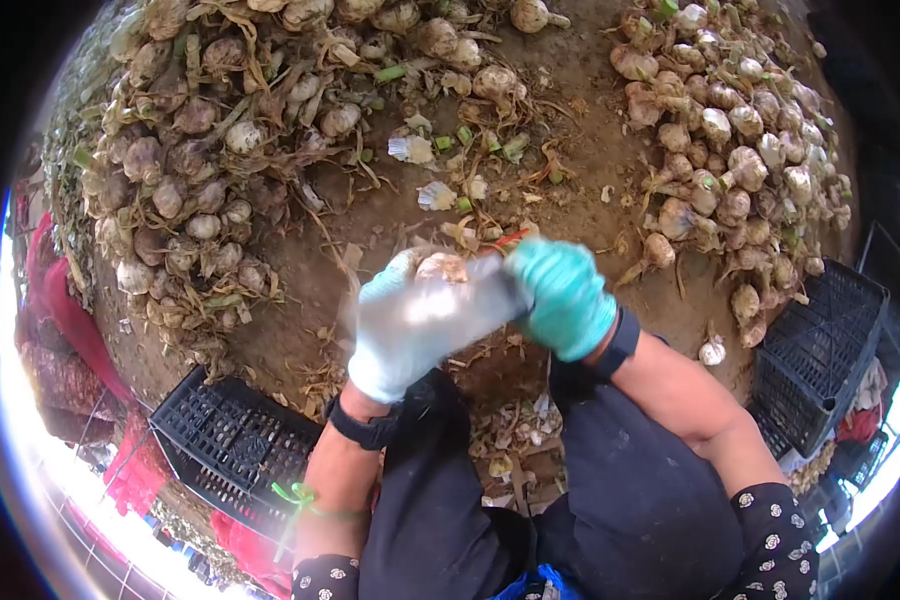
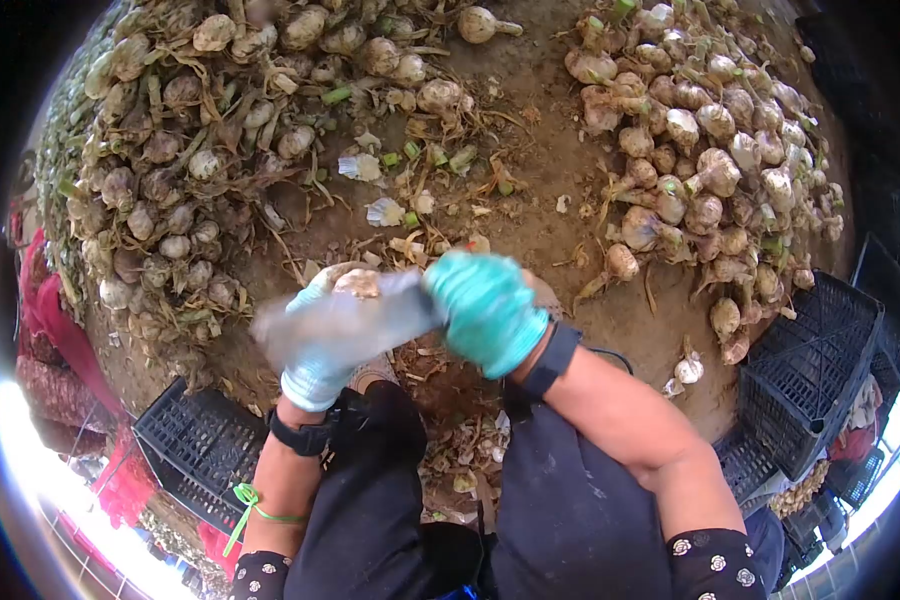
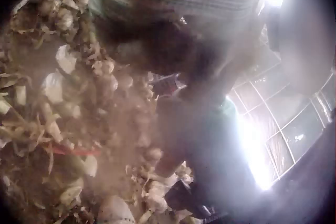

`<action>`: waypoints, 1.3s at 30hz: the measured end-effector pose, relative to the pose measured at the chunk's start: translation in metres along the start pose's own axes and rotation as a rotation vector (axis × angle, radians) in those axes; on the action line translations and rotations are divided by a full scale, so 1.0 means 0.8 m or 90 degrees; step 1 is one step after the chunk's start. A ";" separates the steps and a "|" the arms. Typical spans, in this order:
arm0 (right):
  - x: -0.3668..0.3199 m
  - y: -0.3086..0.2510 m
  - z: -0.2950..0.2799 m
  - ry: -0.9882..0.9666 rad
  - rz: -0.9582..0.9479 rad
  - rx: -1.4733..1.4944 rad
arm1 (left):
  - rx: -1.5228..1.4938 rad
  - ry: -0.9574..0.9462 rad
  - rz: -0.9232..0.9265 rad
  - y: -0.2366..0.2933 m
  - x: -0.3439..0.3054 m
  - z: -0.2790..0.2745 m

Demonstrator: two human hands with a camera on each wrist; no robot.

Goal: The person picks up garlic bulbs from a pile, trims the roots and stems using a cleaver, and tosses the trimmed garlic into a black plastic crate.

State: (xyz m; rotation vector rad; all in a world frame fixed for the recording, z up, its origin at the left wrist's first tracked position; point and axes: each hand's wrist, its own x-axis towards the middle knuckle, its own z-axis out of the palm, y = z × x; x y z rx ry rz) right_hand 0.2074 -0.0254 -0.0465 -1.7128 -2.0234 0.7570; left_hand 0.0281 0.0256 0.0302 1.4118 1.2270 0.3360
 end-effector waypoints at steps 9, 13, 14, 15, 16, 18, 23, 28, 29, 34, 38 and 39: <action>0.006 -0.031 -0.030 0.106 0.009 0.149 | 0.029 0.064 0.149 -0.046 0.012 0.017; 0.002 -0.047 -0.030 -0.019 -0.010 0.083 | -0.179 0.055 0.089 -0.043 0.008 0.020; 0.001 -0.048 -0.030 -0.023 -0.008 0.072 | -0.189 0.062 0.085 -0.039 0.005 0.022; 0.001 -0.048 -0.031 -0.026 -0.006 0.059 | -0.190 0.061 0.085 -0.038 0.004 0.026; -0.001 -0.045 -0.029 -0.026 -0.005 0.057 | -0.376 0.084 0.028 -0.036 0.004 0.032; -0.003 -0.033 -0.018 0.005 -0.021 0.062 | -0.561 0.108 -0.029 -0.042 0.000 0.032; -0.016 0.021 0.022 0.074 0.114 -0.029 | 0.016 0.156 0.080 -0.009 -0.017 0.022; -0.014 0.001 -0.030 0.069 0.407 0.309 | -0.111 0.152 0.001 -0.012 -0.013 0.025; -0.009 -0.011 -0.032 0.096 0.404 0.572 | -0.115 0.150 0.004 -0.019 -0.009 0.029; -0.001 -0.033 -0.024 -0.066 0.364 0.740 | -0.080 0.046 0.121 -0.041 -0.001 0.045; 0.004 -0.046 -0.055 -0.092 0.271 0.611 | -0.708 -0.056 -0.108 -0.051 -0.004 0.038; 0.002 -0.041 -0.054 -0.095 0.267 0.613 | -0.707 -0.051 -0.107 -0.054 -0.004 0.035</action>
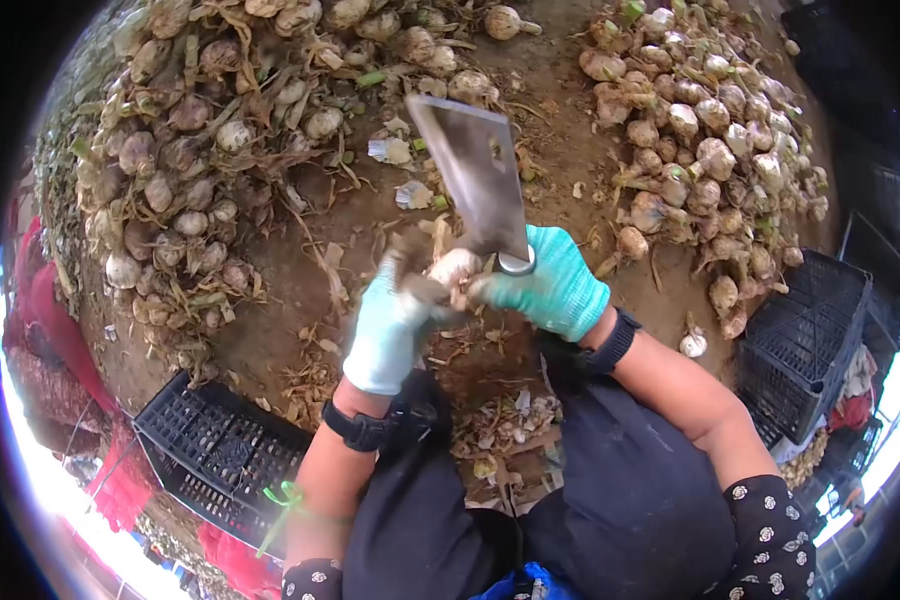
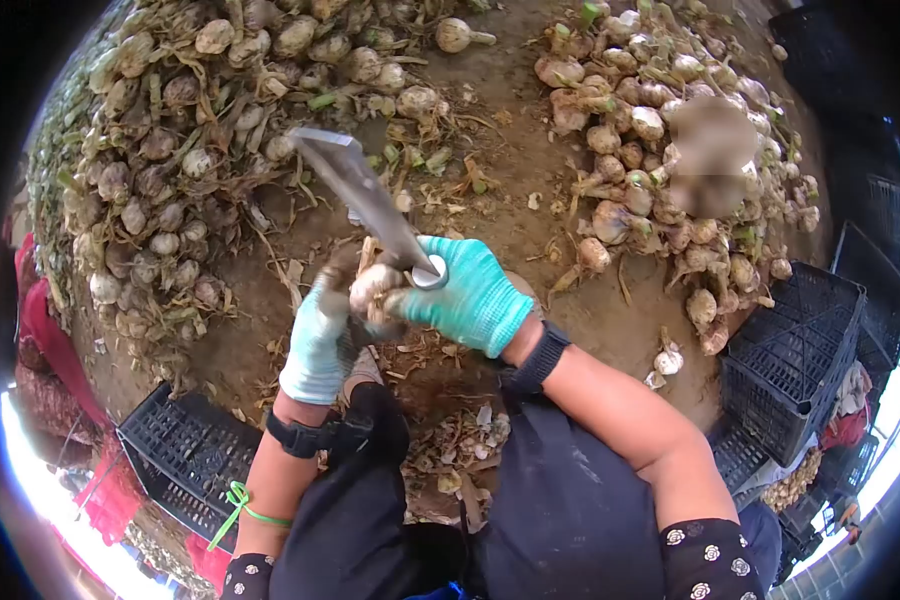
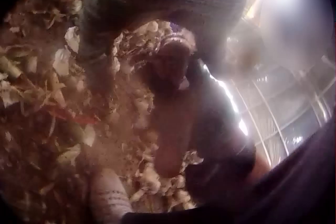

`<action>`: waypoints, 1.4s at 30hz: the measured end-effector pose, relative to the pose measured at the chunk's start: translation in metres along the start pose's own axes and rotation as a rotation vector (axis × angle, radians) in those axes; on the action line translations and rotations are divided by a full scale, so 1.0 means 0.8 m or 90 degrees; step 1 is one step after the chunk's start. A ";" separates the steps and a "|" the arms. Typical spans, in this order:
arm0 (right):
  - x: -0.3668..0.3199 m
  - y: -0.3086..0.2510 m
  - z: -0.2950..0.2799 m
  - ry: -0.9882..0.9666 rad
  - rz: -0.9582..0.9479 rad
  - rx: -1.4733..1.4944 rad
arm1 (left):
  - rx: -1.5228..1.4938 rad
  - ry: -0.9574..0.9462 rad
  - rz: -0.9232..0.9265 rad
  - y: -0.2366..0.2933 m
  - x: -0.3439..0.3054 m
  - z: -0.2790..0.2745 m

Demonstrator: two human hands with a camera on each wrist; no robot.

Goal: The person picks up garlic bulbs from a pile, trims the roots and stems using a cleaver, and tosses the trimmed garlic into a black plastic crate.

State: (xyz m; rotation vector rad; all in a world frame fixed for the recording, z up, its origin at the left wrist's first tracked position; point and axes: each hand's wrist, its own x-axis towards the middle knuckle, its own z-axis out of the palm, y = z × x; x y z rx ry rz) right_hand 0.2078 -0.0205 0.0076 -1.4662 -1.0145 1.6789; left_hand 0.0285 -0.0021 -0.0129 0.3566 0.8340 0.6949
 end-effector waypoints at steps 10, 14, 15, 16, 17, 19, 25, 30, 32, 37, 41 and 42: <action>0.007 0.035 -0.013 0.115 -0.240 -0.459 | 0.225 0.099 0.099 -0.007 0.017 -0.011; 0.030 0.077 -0.049 0.107 0.106 -0.601 | 0.235 0.114 0.093 0.018 0.010 0.032; 0.024 0.090 -0.063 0.139 0.119 -0.579 | 0.249 0.125 0.107 0.018 0.022 0.018; 0.013 0.091 -0.071 0.164 0.134 -0.556 | 0.260 0.143 0.116 0.022 0.032 0.012; 0.006 0.091 -0.078 0.198 0.127 -0.499 | 0.370 0.190 0.053 0.026 0.044 0.010; 0.016 0.090 -0.081 0.261 0.141 -0.356 | 0.359 0.070 0.063 0.034 0.059 0.057; 0.030 0.088 -0.099 0.382 0.117 -0.153 | 1.052 0.152 0.030 0.050 0.188 0.108; 0.034 0.081 -0.108 0.411 0.115 -0.021 | 1.204 0.299 0.012 0.022 0.278 0.096; 0.035 0.078 -0.108 0.422 0.079 -0.038 | 1.211 0.330 0.048 0.002 0.283 0.077; 0.031 0.080 -0.101 0.421 0.092 0.017 | 1.000 0.345 -0.021 0.024 0.230 0.036; 0.029 0.083 -0.080 0.368 0.071 -0.097 | 0.724 0.215 0.220 0.012 0.164 -0.032; 0.026 0.079 -0.074 0.346 0.050 -0.148 | 0.616 0.164 0.231 0.009 0.148 -0.038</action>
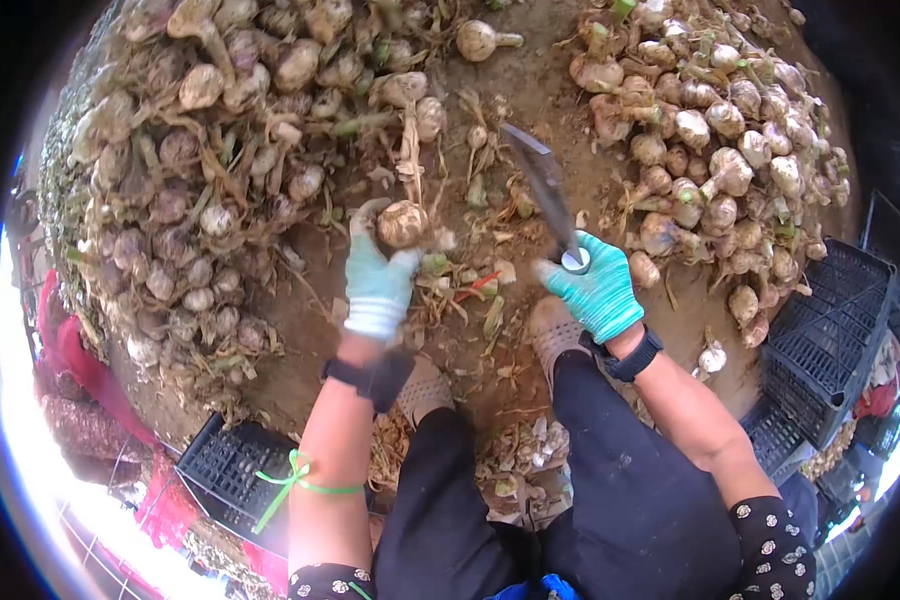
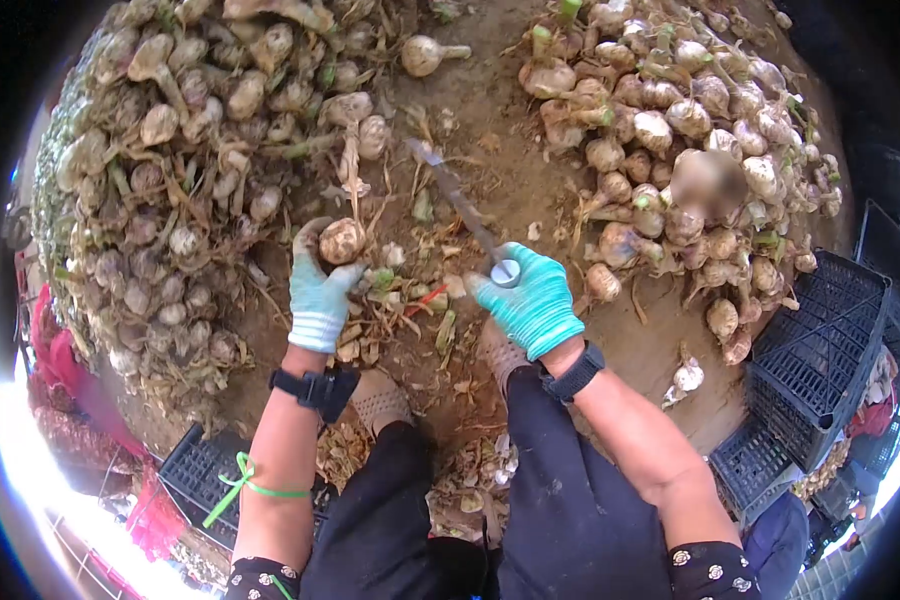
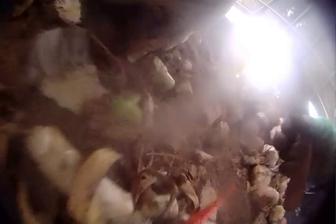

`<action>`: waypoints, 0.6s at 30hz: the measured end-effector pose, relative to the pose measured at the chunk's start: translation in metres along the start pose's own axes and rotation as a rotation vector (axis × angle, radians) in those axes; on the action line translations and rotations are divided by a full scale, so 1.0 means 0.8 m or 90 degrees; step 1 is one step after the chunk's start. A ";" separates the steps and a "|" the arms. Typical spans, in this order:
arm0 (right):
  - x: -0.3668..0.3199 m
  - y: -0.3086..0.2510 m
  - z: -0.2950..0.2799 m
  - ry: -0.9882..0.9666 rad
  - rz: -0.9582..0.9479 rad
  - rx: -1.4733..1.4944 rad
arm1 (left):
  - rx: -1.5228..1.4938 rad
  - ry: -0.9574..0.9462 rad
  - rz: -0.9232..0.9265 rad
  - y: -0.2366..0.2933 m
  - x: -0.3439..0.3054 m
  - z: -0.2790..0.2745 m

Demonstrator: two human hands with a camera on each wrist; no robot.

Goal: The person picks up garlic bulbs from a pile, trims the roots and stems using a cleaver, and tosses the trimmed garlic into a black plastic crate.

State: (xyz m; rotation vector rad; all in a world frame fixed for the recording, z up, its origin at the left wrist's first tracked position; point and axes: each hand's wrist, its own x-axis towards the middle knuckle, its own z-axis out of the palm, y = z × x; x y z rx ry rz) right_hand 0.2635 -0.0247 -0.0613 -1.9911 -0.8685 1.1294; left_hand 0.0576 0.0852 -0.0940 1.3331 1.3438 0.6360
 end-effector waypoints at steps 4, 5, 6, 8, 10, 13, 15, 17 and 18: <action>-0.017 -0.033 0.021 -0.046 -0.275 -0.228 | -0.300 -0.035 -0.104 0.042 -0.062 -0.010; -0.024 -0.043 0.024 -0.089 -0.279 -0.248 | -0.315 -0.068 -0.085 0.042 -0.073 -0.013; -0.028 -0.048 0.028 -0.092 -0.283 -0.250 | -0.329 -0.101 -0.066 0.042 -0.082 -0.016; -0.034 -0.053 0.034 -0.151 -0.364 -0.401 | -0.353 -0.101 -0.071 0.039 -0.092 -0.020; -0.043 -0.056 0.037 -0.154 -0.387 -0.418 | -0.397 -0.105 -0.084 0.037 -0.102 -0.026; -0.049 -0.069 0.036 -0.205 -0.392 -0.472 | -0.316 -0.155 -0.027 0.033 -0.110 -0.042; -0.053 -0.080 0.037 -0.214 -0.392 -0.503 | -0.322 -0.170 -0.050 0.037 -0.115 -0.052; -0.055 -0.092 0.035 -0.219 -0.393 -0.536 | -0.370 -0.200 -0.108 0.047 -0.113 -0.056; -0.056 -0.098 0.033 -0.237 -0.418 -0.513 | -0.370 -0.199 -0.108 0.056 -0.111 -0.054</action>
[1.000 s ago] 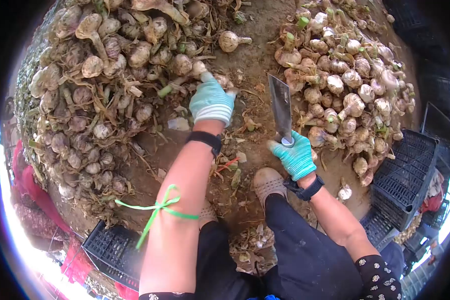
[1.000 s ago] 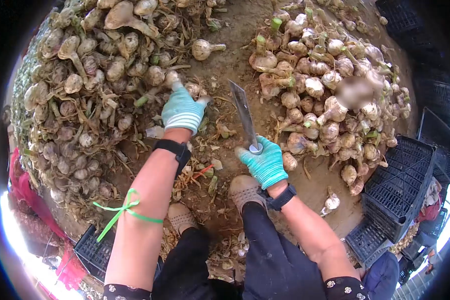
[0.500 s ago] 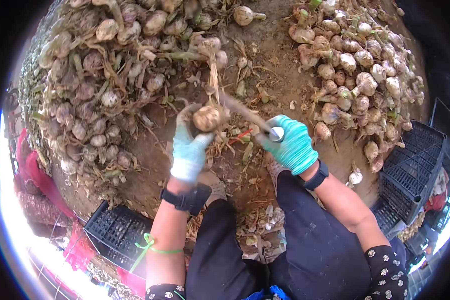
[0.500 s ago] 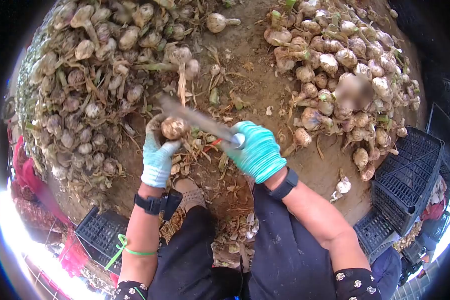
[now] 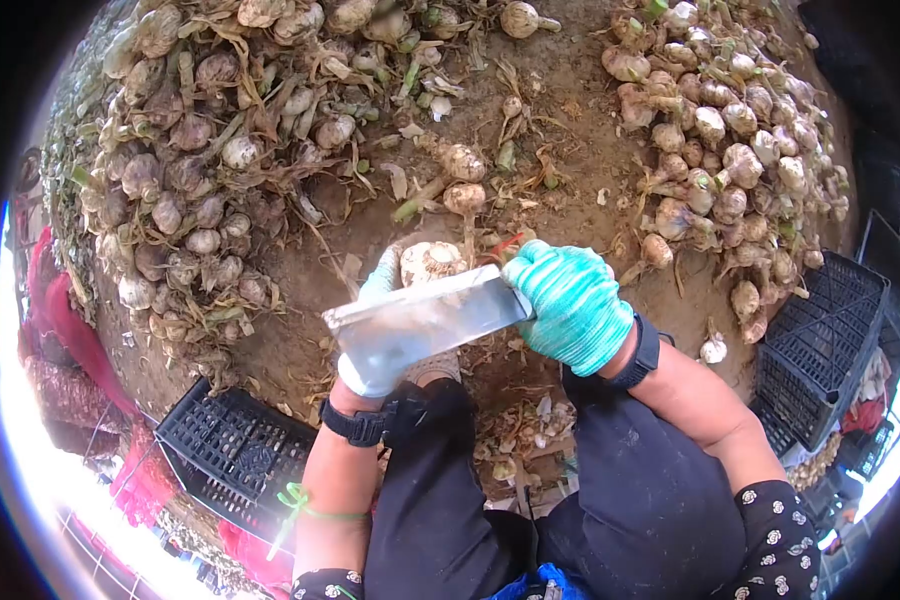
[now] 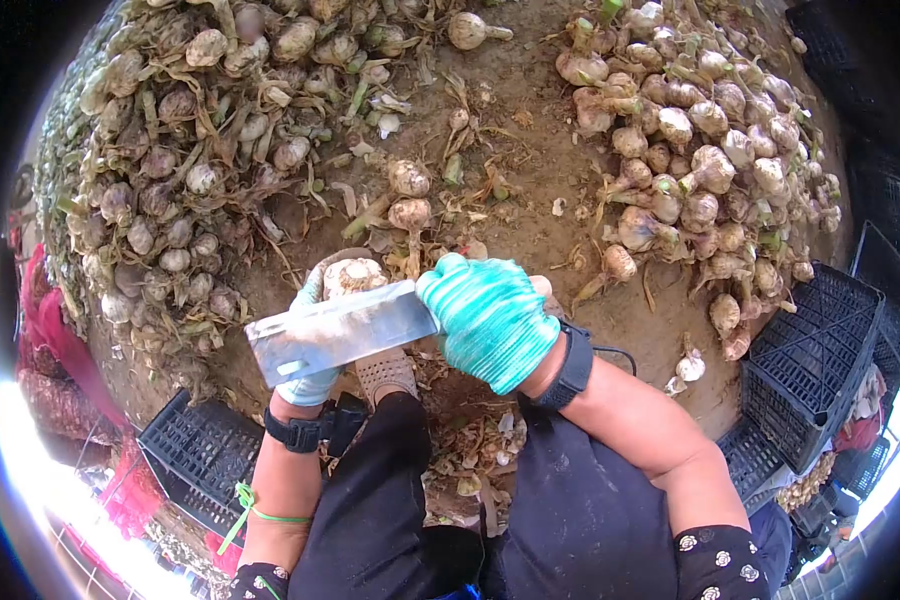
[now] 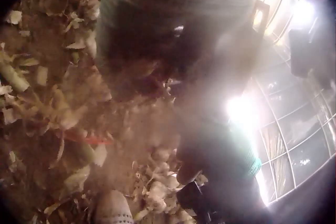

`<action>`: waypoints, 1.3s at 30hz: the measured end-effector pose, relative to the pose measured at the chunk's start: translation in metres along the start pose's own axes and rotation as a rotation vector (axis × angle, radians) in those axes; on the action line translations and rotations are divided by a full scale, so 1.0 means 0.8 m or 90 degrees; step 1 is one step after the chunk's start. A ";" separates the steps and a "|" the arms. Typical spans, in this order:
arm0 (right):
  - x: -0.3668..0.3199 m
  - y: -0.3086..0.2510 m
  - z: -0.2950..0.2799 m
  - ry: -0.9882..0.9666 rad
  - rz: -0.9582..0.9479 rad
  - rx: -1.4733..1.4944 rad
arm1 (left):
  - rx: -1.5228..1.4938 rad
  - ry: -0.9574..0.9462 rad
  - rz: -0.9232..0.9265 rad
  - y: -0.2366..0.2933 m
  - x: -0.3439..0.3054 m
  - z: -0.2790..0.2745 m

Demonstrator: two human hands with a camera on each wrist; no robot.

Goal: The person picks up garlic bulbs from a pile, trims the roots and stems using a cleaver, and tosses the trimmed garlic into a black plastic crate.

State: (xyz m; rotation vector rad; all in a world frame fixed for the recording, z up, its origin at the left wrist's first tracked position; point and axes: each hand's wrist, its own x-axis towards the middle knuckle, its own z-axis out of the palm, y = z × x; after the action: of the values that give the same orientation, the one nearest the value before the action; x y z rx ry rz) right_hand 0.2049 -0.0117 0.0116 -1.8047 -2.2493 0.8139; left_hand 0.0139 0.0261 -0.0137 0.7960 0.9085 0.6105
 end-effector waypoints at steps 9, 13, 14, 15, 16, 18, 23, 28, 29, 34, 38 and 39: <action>0.003 0.000 0.010 0.099 -0.102 0.100 | -0.345 0.032 -0.054 -0.005 0.008 0.016; -0.001 0.020 0.029 0.156 -0.085 0.115 | -0.154 0.043 -0.006 -0.004 0.003 0.029; -0.001 0.024 0.033 0.160 -0.086 0.112 | -0.046 0.066 0.022 -0.003 0.003 0.035; -0.003 0.028 0.039 0.203 -0.095 0.129 | -0.033 0.101 -0.027 0.007 0.000 0.047; -0.005 0.032 0.048 0.248 -0.104 0.147 | -0.032 0.097 -0.028 0.018 -0.003 0.057; -0.004 0.071 0.074 0.204 0.137 0.064 | 0.415 0.039 0.093 0.031 -0.016 0.071; -0.013 0.063 0.023 0.276 0.358 0.542 | 0.145 0.079 0.024 0.014 0.003 0.073; -0.017 0.036 0.009 -0.008 0.308 0.897 | 0.459 0.005 0.228 -0.008 0.015 0.070; -0.020 0.032 0.010 0.030 0.290 0.914 | 0.417 0.042 0.179 -0.009 0.010 0.073; -0.029 0.029 -0.008 0.135 0.082 0.646 | -0.267 0.021 -0.122 -0.002 -0.003 0.060; -0.037 0.035 -0.003 0.175 0.004 0.551 | 0.004 0.152 -0.066 0.009 -0.011 0.083; -0.039 0.036 -0.001 0.204 0.039 0.496 | 0.004 0.152 -0.069 0.007 -0.010 0.084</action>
State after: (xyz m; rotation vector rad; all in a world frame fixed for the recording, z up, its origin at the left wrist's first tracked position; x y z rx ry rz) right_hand 0.2385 -0.0369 0.0047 -1.4786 -1.3934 1.1087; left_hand 0.0672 0.0008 0.0199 0.6838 1.1640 0.6163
